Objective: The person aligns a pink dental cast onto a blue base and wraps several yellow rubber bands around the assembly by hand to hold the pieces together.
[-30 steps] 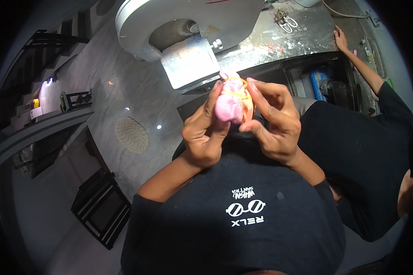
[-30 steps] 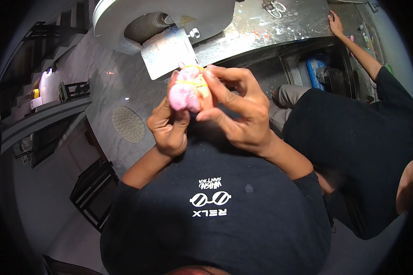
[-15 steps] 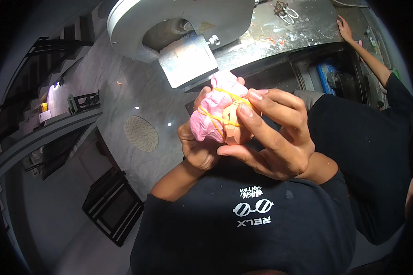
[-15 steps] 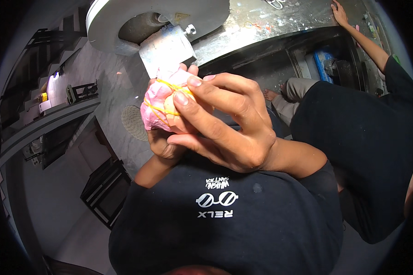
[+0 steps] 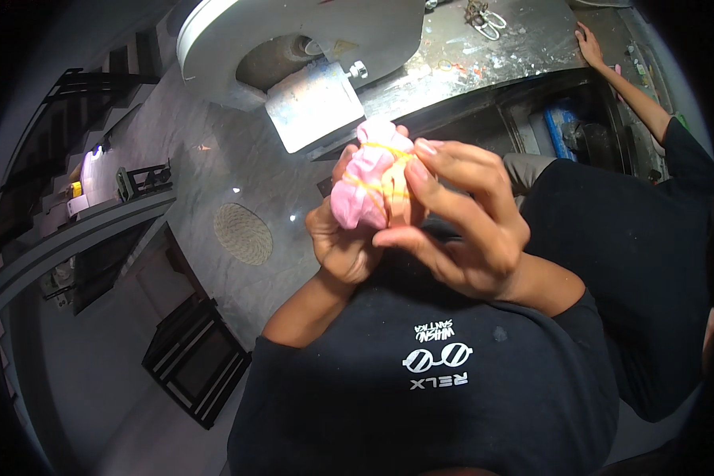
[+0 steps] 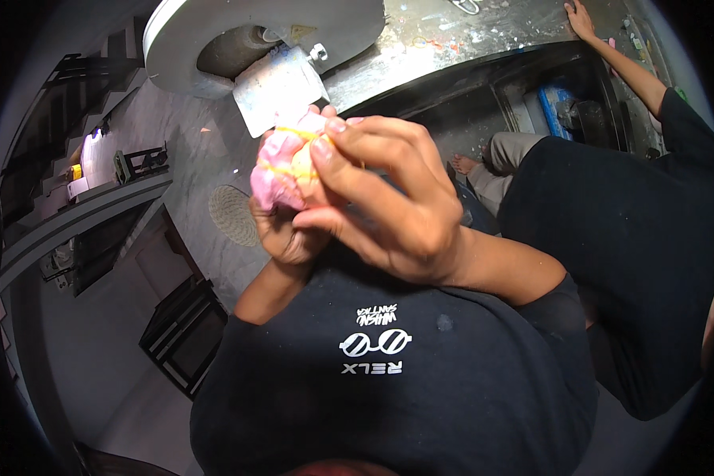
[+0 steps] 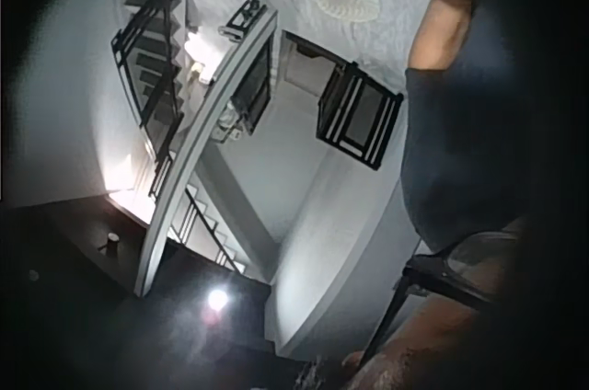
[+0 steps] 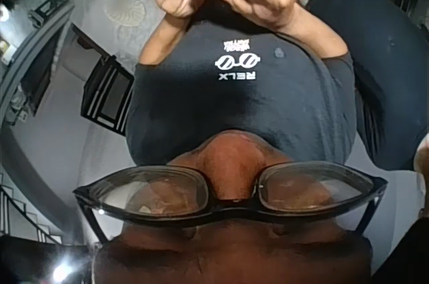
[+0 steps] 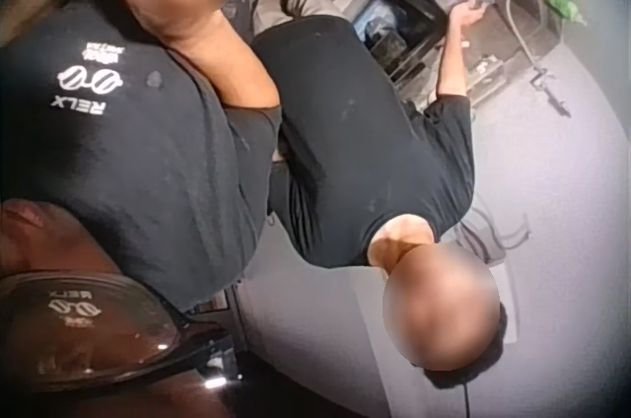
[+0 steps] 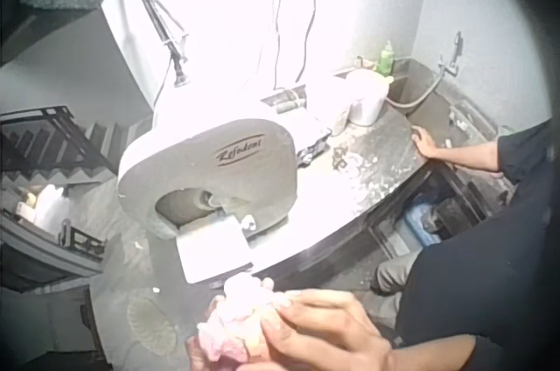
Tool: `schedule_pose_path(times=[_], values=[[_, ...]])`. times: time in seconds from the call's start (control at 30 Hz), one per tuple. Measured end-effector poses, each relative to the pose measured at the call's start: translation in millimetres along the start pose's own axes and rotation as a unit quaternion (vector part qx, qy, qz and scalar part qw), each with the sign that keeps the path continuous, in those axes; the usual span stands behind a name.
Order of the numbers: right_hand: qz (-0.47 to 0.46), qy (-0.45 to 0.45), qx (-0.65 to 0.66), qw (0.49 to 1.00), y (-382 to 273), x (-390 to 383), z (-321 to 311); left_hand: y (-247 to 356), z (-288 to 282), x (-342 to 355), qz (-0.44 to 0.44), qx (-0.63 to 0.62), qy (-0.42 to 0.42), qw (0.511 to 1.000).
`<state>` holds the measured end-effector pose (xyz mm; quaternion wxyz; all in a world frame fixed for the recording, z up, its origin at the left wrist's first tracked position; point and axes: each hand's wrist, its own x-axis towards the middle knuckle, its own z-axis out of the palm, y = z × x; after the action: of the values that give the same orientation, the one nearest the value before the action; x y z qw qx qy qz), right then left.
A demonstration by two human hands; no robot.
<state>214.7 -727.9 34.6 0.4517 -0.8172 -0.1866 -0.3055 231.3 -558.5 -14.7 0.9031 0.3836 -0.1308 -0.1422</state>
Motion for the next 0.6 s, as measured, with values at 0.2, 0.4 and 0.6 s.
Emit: schedule_pose_path(times=[0.2, 0.4, 0.6], values=[[0.163, -0.065, 0.025, 0.984, 67.6, -20.6, 23.2, -57.1, -27.7, 35.1, -0.002, 0.075, 0.110, 0.991], [0.361, 0.015, 0.203, 0.910, 127.5, -54.1, 39.9, -94.1, -23.6, 56.0, -0.080, 0.082, 0.048, 0.992], [0.379, 0.067, 0.345, 0.856, 137.5, -40.7, 16.9, -85.7, -9.9, 54.9, -0.001, 0.176, -0.018, 0.984]])
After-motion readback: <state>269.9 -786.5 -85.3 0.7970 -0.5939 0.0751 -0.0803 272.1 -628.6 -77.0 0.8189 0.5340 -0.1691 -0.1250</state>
